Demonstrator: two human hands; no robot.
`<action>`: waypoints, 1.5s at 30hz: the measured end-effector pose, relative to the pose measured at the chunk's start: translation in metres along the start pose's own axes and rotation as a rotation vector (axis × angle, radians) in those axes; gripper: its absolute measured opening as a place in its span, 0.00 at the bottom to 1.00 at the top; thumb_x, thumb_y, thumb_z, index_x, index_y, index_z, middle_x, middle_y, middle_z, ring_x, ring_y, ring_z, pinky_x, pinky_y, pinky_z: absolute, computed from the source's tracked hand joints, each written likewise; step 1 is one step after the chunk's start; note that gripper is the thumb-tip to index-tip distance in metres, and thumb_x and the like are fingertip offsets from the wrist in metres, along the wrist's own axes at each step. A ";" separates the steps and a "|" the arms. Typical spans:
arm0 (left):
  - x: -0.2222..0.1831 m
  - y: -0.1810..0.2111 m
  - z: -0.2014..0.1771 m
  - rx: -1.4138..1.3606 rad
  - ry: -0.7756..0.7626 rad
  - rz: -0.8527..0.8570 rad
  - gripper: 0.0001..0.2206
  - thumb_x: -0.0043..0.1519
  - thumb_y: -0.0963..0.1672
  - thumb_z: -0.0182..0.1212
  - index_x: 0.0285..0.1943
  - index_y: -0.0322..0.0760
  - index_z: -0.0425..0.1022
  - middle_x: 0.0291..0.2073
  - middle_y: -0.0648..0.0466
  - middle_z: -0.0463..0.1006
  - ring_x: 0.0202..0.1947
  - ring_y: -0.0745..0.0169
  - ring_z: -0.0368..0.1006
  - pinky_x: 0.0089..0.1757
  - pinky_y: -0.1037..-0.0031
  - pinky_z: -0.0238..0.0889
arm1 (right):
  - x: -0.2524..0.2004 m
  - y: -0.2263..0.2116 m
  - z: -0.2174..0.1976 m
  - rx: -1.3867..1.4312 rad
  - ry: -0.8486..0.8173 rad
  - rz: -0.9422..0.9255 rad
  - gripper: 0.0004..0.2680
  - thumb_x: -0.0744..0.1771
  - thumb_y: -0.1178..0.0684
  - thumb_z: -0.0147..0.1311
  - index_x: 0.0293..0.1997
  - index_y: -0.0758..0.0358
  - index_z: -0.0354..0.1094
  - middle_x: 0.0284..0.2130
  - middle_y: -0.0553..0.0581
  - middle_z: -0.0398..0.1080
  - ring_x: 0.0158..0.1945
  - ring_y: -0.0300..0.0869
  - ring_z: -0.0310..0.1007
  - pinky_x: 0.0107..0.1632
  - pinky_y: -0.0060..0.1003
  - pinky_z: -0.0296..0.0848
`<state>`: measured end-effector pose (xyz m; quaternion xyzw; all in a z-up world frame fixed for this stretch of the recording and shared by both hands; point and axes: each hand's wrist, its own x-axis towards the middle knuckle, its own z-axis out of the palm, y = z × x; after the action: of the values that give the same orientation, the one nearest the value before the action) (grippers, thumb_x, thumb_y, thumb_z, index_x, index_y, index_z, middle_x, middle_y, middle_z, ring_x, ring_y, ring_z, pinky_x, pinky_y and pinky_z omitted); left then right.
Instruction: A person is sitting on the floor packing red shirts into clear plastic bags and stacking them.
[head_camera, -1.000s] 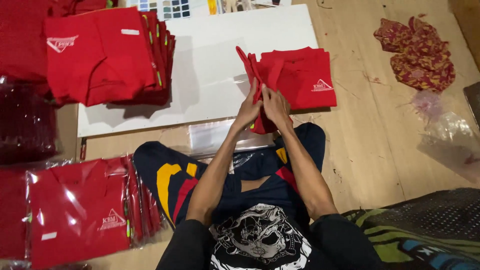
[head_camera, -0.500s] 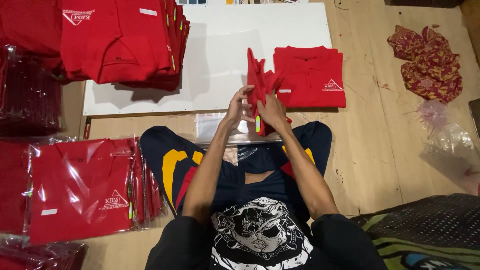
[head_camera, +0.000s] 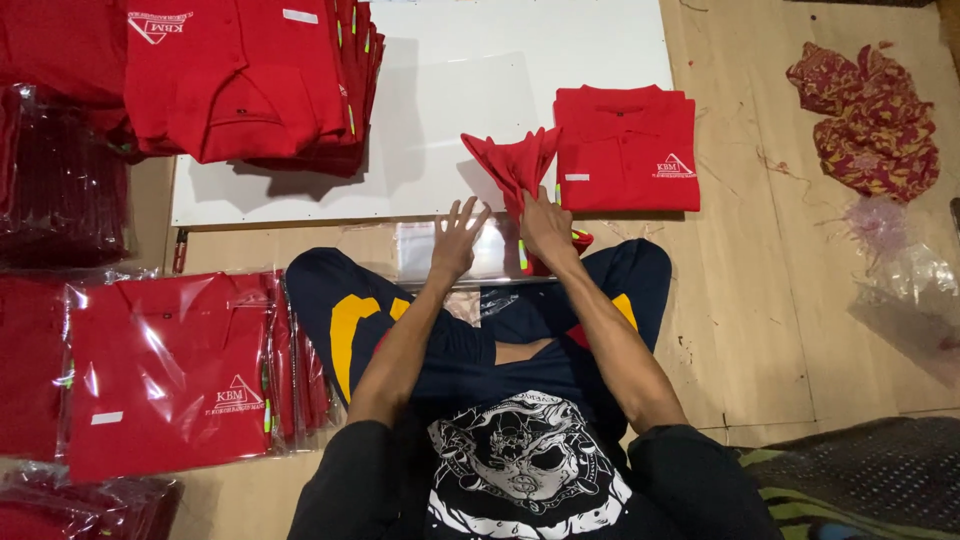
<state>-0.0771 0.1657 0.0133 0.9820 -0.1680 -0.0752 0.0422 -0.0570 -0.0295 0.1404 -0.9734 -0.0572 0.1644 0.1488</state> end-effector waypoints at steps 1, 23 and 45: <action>-0.001 0.001 -0.002 0.001 0.003 0.004 0.45 0.56 0.40 0.67 0.81 0.60 0.43 0.79 0.52 0.43 0.76 0.46 0.44 0.64 0.51 0.46 | -0.001 -0.001 0.002 0.000 0.004 0.003 0.17 0.70 0.55 0.42 0.69 0.65 0.59 0.61 0.73 0.61 0.53 0.67 0.72 0.53 0.61 0.71; 0.019 -0.015 0.004 -0.085 0.029 -0.003 0.25 0.65 0.36 0.44 0.73 0.48 0.60 0.71 0.55 0.65 0.72 0.53 0.57 0.64 0.46 0.51 | -0.025 -0.001 -0.011 0.054 0.036 -0.018 0.26 0.68 0.59 0.40 0.78 0.47 0.46 0.74 0.65 0.48 0.49 0.66 0.76 0.52 0.61 0.73; 0.063 -0.022 -0.091 -1.169 0.547 -0.292 0.11 0.58 0.44 0.63 0.46 0.33 0.77 0.35 0.51 0.67 0.41 0.52 0.65 0.44 0.66 0.56 | -0.079 -0.002 -0.104 0.215 0.085 -0.341 0.26 0.68 0.58 0.45 0.74 0.30 0.51 0.66 0.71 0.61 0.47 0.78 0.72 0.47 0.68 0.72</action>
<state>0.0039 0.1702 0.0924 0.7937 0.0520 0.0932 0.5989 -0.0965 -0.0684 0.2584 -0.9342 -0.1971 0.1008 0.2796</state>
